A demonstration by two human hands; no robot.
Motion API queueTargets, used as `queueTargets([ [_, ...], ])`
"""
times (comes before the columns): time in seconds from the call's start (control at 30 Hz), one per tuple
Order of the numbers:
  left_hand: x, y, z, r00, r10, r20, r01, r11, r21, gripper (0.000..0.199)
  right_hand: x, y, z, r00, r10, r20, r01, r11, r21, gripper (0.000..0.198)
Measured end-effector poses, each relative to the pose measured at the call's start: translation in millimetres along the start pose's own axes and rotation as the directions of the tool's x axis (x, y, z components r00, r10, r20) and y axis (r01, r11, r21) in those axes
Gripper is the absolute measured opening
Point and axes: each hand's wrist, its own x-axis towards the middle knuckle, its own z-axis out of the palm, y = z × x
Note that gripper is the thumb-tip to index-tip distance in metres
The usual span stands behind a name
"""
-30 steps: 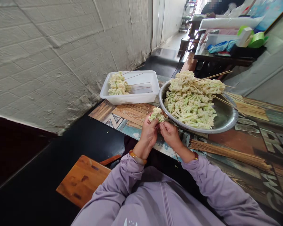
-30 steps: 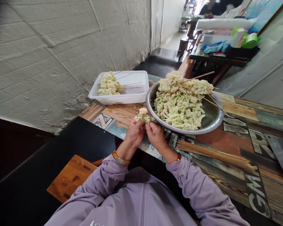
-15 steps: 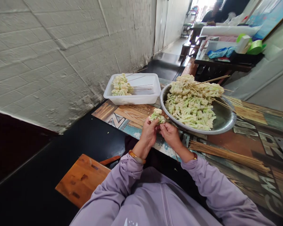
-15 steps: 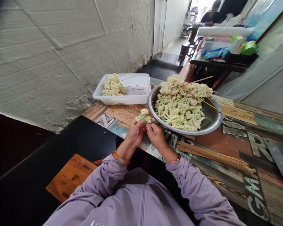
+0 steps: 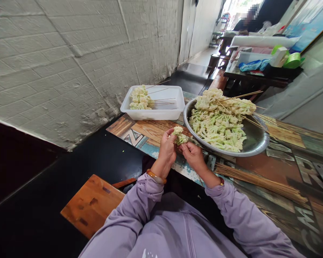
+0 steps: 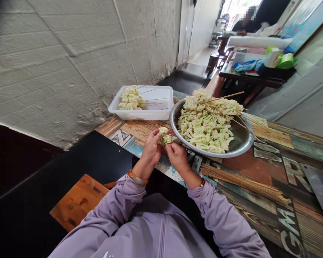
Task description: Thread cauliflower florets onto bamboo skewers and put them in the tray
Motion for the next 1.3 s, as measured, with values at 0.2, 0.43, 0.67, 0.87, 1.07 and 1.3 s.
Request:
queueTargets([
  [0.2,-3,-1,6,0.999,0.034,0.033,-0.034,0.999,0.004,0.048,-2,-1,-2,0.998,0.025,-0.051,-0.025,1.0,0.0,0.036],
  [0.43,-10,1,6,0.999,0.0,0.053,-0.003,0.999,0.049,0.044,-5,4,-1,0.998,0.06,-0.026,-0.058,0.996,0.073,0.033],
  [0.67,-1,7,-4,0.995,0.047,0.086,-0.05,0.998,0.034,0.024,-6,5,1,0.999,0.049,-0.018,-0.047,0.995,0.083,0.03],
  [0.87,5,6,-6,0.997,0.047,0.069,-0.054,0.994,0.097,0.026,-4,-1,1,0.999,0.029,-0.022,-0.028,0.999,0.032,0.032],
  [1.07,7,7,-4,0.995,0.076,0.058,-0.083,0.989,0.122,0.019,-3,-5,0,0.998,-0.042,-0.056,0.036,0.994,-0.101,0.031],
  [1.3,5,3,0,0.994,0.083,0.076,-0.094,0.983,0.159,0.019,-4,-6,0,0.992,-0.056,-0.115,0.041,0.99,-0.133,0.03],
])
